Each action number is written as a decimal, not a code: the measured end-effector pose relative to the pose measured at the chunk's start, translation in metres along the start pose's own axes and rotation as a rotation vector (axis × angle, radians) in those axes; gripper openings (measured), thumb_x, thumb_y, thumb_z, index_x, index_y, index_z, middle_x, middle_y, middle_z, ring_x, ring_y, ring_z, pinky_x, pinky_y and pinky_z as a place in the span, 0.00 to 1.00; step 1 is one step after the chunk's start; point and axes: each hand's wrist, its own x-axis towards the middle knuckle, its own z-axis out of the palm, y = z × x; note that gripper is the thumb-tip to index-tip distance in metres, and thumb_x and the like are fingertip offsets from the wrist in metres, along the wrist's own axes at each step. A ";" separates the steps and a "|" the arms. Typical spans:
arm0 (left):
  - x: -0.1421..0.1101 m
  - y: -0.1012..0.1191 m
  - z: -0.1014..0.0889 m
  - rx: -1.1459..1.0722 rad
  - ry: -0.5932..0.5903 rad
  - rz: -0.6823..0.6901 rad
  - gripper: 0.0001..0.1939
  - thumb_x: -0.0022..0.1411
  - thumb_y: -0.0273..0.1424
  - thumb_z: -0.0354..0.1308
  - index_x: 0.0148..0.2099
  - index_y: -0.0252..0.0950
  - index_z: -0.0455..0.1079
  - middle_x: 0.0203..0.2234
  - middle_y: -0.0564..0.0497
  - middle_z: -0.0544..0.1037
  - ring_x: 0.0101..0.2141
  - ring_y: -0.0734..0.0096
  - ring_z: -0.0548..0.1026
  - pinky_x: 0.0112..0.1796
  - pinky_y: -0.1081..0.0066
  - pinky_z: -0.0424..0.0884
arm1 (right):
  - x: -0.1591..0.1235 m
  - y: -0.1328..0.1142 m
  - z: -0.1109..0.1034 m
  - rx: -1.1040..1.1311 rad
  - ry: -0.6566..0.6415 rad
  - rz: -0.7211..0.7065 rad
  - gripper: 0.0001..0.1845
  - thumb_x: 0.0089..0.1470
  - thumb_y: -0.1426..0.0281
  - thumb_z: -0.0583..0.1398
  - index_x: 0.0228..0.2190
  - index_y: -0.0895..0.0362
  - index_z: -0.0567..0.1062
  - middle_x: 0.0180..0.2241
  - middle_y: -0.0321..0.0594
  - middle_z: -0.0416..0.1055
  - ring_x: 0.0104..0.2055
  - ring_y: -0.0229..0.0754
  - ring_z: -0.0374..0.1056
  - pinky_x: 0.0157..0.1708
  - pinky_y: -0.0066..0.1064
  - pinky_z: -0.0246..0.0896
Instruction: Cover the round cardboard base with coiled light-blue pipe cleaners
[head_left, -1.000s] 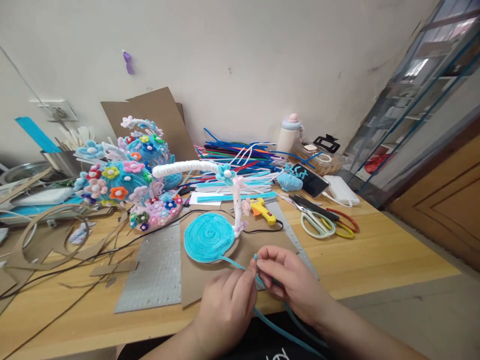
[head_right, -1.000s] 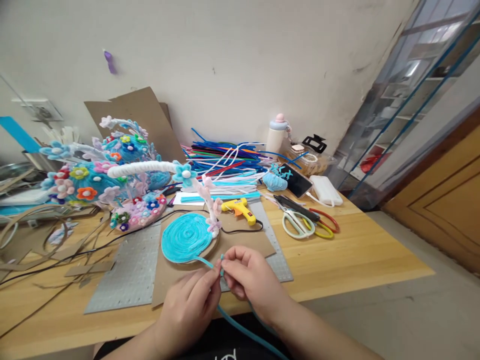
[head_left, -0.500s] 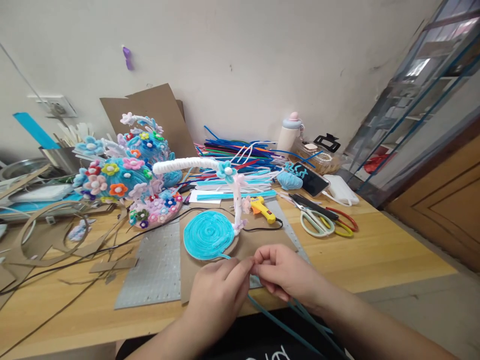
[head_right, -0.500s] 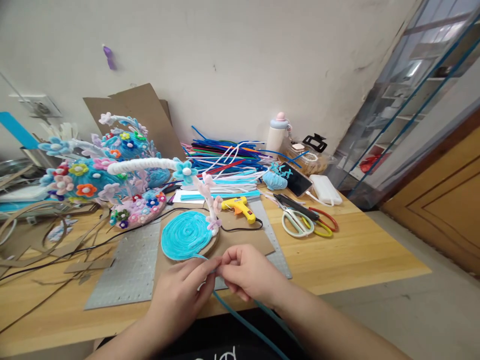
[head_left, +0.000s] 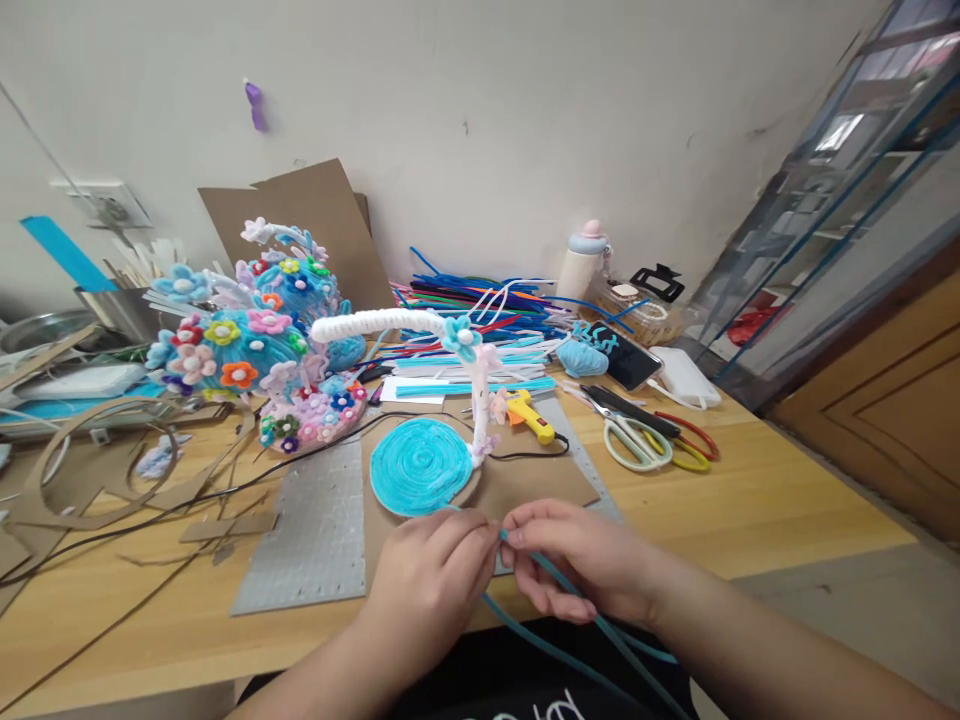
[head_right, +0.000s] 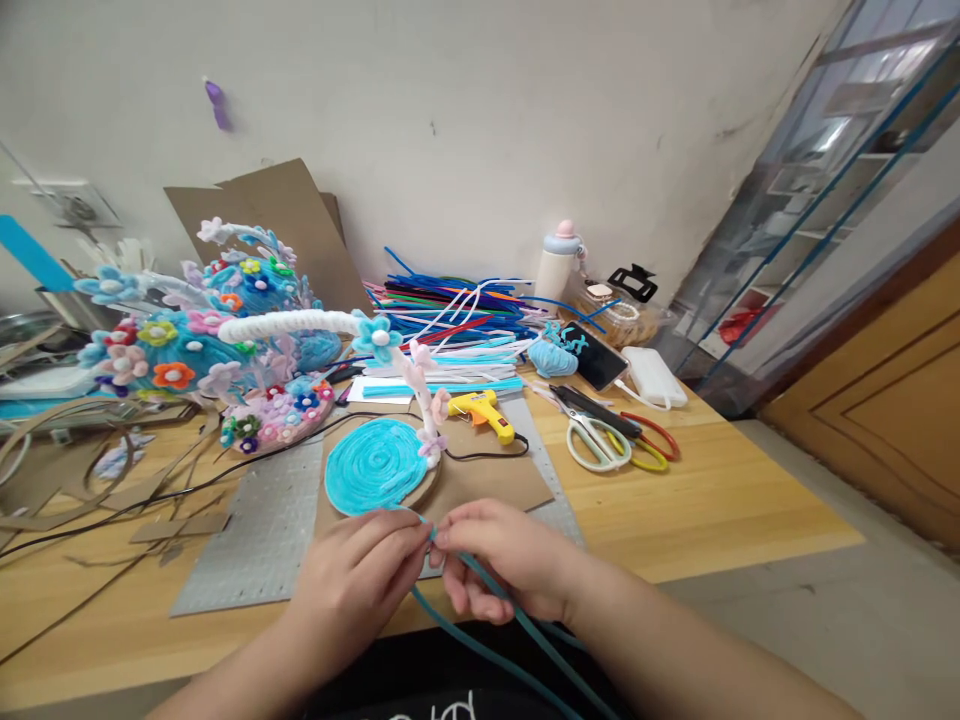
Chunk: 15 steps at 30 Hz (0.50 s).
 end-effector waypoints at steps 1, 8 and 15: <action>0.000 0.000 -0.001 0.030 -0.015 0.041 0.08 0.63 0.23 0.52 0.41 0.33 0.71 0.34 0.46 0.80 0.32 0.65 0.78 0.33 0.67 0.75 | 0.000 -0.001 -0.002 0.088 -0.054 0.083 0.10 0.52 0.64 0.54 0.28 0.59 0.69 0.15 0.32 0.68 0.08 0.28 0.52 0.08 0.21 0.38; 0.006 -0.005 -0.009 0.134 -0.150 0.197 0.08 0.63 0.22 0.49 0.40 0.31 0.70 0.36 0.42 0.79 0.32 0.60 0.77 0.30 0.64 0.74 | -0.002 -0.009 -0.001 0.327 -0.065 0.234 0.09 0.55 0.70 0.52 0.26 0.59 0.68 0.15 0.26 0.59 0.10 0.24 0.43 0.11 0.19 0.32; 0.015 -0.006 -0.002 -0.256 -0.162 -0.173 0.07 0.54 0.20 0.52 0.29 0.34 0.68 0.23 0.50 0.74 0.26 0.69 0.72 0.27 0.71 0.66 | 0.000 0.000 0.007 -0.508 0.186 -0.288 0.07 0.48 0.72 0.53 0.20 0.55 0.62 0.17 0.29 0.55 0.18 0.32 0.46 0.19 0.26 0.37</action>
